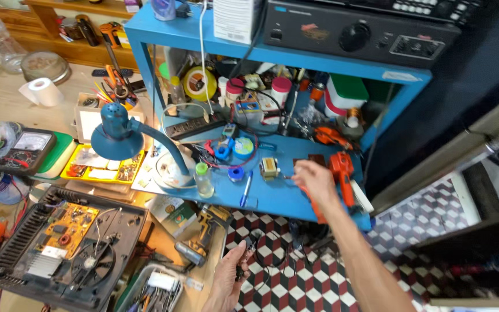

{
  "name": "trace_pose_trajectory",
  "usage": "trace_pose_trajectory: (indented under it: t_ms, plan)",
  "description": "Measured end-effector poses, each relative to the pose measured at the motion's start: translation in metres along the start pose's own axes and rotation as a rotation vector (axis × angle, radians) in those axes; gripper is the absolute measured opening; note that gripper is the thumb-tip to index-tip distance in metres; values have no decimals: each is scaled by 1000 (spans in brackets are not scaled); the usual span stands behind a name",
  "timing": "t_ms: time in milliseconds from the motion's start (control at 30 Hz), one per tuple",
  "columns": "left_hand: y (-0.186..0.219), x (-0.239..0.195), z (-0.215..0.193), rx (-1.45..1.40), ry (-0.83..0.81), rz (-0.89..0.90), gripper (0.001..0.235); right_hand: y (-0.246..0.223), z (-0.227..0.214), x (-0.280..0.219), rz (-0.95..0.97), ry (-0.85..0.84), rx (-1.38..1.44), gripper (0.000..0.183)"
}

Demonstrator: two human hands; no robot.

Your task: The person inspects a small electronic component using a magnifying glass and then tests it with a multimeter. They handle the component and multimeter probes carefully, connecting them to the component's terminals to check for continuity or resistance.

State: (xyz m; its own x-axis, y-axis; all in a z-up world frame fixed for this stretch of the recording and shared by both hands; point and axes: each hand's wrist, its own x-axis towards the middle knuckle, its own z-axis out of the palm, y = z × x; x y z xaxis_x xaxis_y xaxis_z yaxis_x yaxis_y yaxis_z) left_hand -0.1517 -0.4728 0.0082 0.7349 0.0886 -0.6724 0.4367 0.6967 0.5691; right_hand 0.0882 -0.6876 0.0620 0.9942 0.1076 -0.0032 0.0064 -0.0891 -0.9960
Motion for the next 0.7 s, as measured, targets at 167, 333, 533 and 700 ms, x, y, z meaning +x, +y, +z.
trace_pose_trajectory:
  t_ms: [167, 333, 533, 700]
  plan:
    - [13, 43, -12, -63, -4, 27, 37, -11, -11, 135, -13, 124, -75, 29]
    - [5, 103, -48, -64, 98, 88, 45, -3, -8, 253, 14, 158, -35, 28]
    - [-2, 138, -72, -152, 298, 240, 36, 23, -1, 345, 132, 125, -129, 31]
    - [-20, 137, -52, -289, 222, 126, 44, 48, 3, 365, 155, 114, -166, 19]
